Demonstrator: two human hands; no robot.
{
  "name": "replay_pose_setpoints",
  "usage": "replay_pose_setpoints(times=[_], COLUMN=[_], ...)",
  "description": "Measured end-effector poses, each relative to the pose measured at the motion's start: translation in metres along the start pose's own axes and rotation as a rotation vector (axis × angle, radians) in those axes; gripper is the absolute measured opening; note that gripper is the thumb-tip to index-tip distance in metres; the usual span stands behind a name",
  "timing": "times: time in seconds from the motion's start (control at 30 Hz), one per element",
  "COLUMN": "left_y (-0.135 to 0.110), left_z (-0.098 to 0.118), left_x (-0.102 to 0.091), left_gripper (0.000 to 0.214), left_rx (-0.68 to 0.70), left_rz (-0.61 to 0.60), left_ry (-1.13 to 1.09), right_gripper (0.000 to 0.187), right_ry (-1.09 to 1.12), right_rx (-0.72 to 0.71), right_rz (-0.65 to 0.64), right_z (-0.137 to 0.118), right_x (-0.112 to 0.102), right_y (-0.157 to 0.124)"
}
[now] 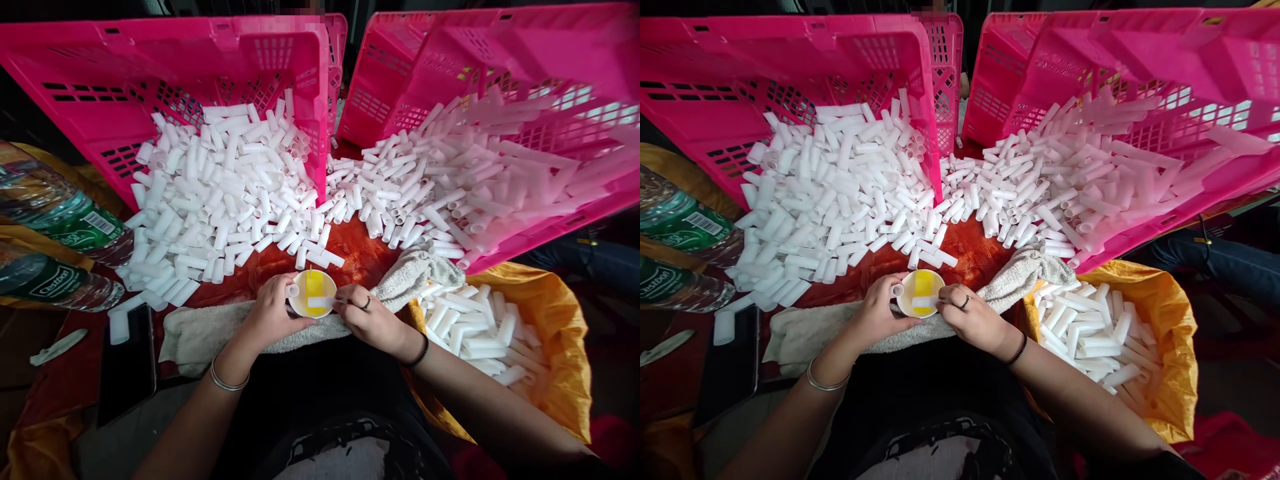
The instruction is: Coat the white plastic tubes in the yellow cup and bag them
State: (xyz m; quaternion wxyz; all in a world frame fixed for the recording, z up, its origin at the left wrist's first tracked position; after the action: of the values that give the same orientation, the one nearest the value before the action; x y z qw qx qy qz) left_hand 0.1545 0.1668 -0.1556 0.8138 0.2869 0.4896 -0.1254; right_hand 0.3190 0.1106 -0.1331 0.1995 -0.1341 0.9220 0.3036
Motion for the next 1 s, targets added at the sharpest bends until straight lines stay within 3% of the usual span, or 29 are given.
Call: replay_pose_setpoints(times=[0.07,0.17,0.23,0.4,0.53,0.6,0.67,0.83,0.9,1.0], left_y=[0.0,0.001,0.004,0.009,0.006,0.003,0.001,-0.012,-0.018,-0.026], left_z=[0.002,0.008,0.02,0.062,0.08,0.084,0.086,0.103,0.114,0.123], left_x=[-0.006,-0.024,-0.034,-0.062,-0.06,-0.057,-0.056,-0.032,-0.031,-0.039], left_gripper=[0.078,0.037,0.026,0.027,0.025,0.026,0.028,0.032,0.03,0.027], left_rx=[0.019,0.024,0.071,0.26,0.291,0.269,0.21,-0.024,-0.05,0.05], left_rz=[0.019,0.035,0.005,0.063,0.042,0.002,-0.045,-0.368,-0.343,-0.208], left_ry=[0.045,0.068,0.048,0.155,0.334,0.315,0.166,-0.457,-0.479,-0.292], right_gripper=[0.008,0.011,0.02,0.028,0.026,0.027,0.031,0.037,0.039,0.041], right_ry=[0.075,0.291,0.413,0.535,0.497,0.468,0.372,-0.085,-0.128,-0.156], right_rx=[0.007,0.242,0.37,0.451,0.518,0.561,0.524,0.107,0.133,0.28], right_rz=[0.076,0.287,0.321,0.228,0.119,0.046,0.022,0.024,0.056,0.101], right_z=[-0.006,0.0,-0.001,-0.018,-0.022,-0.022,-0.026,-0.069,-0.074,-0.073], right_x=[-0.011,-0.032,-0.035,-0.032,-0.026,-0.022,-0.025,-0.025,-0.022,-0.035], right_y=[0.001,0.004,0.008,0.02,0.023,0.024,0.029,0.041,0.036,0.017])
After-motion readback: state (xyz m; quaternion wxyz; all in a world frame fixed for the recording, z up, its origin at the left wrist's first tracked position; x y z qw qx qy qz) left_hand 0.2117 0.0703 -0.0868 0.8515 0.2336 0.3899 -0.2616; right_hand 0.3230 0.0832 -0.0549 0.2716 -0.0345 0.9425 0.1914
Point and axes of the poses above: each hand's wrist, its own y-axis towards the middle knuckle, its own x-axis out of the palm, z = x × y, the point moved 9 cm from there along y, towards the middle knuckle, and after that the axes turned 12 degrees about y, right-handed, at the moved point
